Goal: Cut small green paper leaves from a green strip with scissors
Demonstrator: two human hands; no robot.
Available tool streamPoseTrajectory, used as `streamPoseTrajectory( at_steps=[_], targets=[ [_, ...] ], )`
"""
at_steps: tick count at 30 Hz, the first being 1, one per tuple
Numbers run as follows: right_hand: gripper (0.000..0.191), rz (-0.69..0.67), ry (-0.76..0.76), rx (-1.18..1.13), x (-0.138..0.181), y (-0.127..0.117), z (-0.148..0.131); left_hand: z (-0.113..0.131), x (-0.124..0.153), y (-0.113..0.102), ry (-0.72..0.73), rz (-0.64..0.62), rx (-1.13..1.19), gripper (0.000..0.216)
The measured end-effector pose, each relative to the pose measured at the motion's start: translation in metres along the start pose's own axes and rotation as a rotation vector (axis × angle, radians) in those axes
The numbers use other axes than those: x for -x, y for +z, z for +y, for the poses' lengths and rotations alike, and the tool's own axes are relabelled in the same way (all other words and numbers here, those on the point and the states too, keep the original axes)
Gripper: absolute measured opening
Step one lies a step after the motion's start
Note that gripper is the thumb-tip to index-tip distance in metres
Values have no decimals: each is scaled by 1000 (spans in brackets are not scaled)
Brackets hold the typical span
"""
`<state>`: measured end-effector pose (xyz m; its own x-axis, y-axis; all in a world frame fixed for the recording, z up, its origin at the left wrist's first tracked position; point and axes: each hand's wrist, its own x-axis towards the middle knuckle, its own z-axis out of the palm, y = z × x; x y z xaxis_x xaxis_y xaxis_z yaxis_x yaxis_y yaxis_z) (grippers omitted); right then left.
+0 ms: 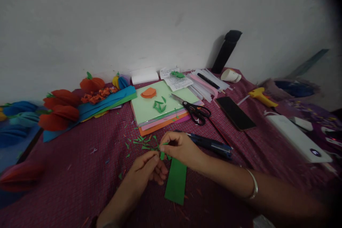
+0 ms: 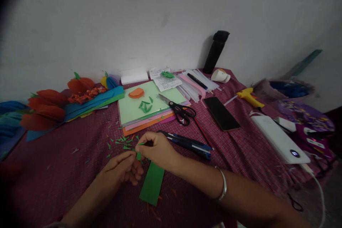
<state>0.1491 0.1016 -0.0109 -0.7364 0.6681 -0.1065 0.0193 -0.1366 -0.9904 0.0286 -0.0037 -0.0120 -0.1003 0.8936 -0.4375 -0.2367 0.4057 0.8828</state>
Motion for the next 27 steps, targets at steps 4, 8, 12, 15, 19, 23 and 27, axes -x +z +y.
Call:
streamPoseTrajectory(
  at_steps=[4, 8, 12, 15, 19, 23, 27],
  targets=[
    [7, 12, -24, 40, 0, 1, 4, -2, 0, 1, -13, 16, 45, 37],
    [4, 3, -34, 41, 0, 2, 7, -6, -1, 0, -8, 10, 69, 36],
    [6, -23, -26, 32, 1, 3, 6, -7, -2, 2, 20, -12, 43, 33],
    [7, -19, -22, 55, 2, 4, 5, -6, -1, 4, 12, -33, -6, 28],
    [8, -29, -36, 57, 4, 7, 4, -4, 1, 7, 23, -6, -89, 28],
    [27, -19, -83, -126, 3, 3, 2, -5, 2, 5, 104, 65, -160, 30],
    [35, -98, -13, -189, 2, -4, 0, -4, 1, 3, 181, 113, -246, 30]
  ],
)
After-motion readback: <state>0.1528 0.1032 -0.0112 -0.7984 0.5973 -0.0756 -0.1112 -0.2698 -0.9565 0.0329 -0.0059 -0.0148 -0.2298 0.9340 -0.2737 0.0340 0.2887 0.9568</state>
